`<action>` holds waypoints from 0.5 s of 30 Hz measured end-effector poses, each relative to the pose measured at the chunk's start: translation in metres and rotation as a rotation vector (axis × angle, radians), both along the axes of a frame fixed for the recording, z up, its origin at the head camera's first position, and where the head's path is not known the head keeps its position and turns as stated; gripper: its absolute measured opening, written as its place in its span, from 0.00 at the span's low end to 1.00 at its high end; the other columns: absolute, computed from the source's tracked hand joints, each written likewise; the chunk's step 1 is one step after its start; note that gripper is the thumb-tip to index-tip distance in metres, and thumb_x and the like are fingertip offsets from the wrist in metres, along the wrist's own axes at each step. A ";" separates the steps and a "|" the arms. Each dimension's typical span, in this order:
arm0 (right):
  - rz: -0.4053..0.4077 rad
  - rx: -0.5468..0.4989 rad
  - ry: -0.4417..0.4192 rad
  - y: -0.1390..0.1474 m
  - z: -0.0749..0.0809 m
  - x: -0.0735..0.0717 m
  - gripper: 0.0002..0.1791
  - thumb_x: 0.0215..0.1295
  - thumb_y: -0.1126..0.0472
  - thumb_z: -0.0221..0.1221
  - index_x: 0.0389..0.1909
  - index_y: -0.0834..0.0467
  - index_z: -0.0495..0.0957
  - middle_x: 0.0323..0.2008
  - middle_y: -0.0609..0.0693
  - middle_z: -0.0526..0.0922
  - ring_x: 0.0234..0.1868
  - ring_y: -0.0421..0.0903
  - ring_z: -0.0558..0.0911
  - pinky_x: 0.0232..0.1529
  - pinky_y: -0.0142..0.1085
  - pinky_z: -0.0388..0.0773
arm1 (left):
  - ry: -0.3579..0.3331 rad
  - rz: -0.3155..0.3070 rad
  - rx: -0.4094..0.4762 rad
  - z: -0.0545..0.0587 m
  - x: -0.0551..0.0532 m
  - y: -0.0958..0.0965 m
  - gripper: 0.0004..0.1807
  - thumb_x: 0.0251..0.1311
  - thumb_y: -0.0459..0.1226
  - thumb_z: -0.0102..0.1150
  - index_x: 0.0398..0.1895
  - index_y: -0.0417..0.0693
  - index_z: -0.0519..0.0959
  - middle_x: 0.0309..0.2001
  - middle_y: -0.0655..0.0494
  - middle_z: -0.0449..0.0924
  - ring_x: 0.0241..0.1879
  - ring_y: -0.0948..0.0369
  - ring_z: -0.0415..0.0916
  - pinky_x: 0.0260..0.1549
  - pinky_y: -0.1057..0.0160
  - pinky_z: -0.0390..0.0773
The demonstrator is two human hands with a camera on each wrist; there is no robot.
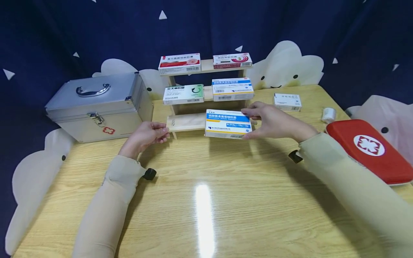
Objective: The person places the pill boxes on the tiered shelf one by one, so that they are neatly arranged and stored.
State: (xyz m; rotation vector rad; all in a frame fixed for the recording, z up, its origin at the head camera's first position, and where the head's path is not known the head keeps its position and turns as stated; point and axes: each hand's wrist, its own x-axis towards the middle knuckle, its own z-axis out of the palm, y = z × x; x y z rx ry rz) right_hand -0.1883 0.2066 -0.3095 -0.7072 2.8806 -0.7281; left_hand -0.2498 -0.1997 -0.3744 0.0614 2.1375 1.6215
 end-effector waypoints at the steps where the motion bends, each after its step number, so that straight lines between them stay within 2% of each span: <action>1: 0.014 -0.007 0.007 -0.005 -0.001 -0.001 0.53 0.46 0.43 0.78 0.69 0.64 0.67 0.61 0.58 0.71 0.55 0.53 0.77 0.55 0.49 0.75 | -0.001 0.000 0.001 0.000 0.000 0.000 0.20 0.74 0.31 0.49 0.63 0.26 0.64 0.48 0.38 0.76 0.38 0.59 0.78 0.36 0.70 0.80; 8: 0.085 -0.007 0.038 -0.041 -0.008 -0.012 0.51 0.48 0.43 0.76 0.68 0.65 0.68 0.62 0.59 0.71 0.54 0.52 0.78 0.55 0.46 0.76 | -0.005 0.000 -0.008 0.000 0.000 0.001 0.20 0.74 0.31 0.48 0.64 0.26 0.64 0.50 0.36 0.75 0.39 0.59 0.79 0.36 0.70 0.80; 15: 0.095 0.068 0.039 -0.071 -0.011 -0.027 0.50 0.49 0.41 0.75 0.69 0.63 0.68 0.64 0.60 0.70 0.59 0.54 0.74 0.60 0.47 0.72 | -0.010 0.009 -0.018 0.001 0.000 0.001 0.20 0.75 0.32 0.48 0.64 0.27 0.65 0.51 0.35 0.74 0.37 0.60 0.78 0.36 0.70 0.80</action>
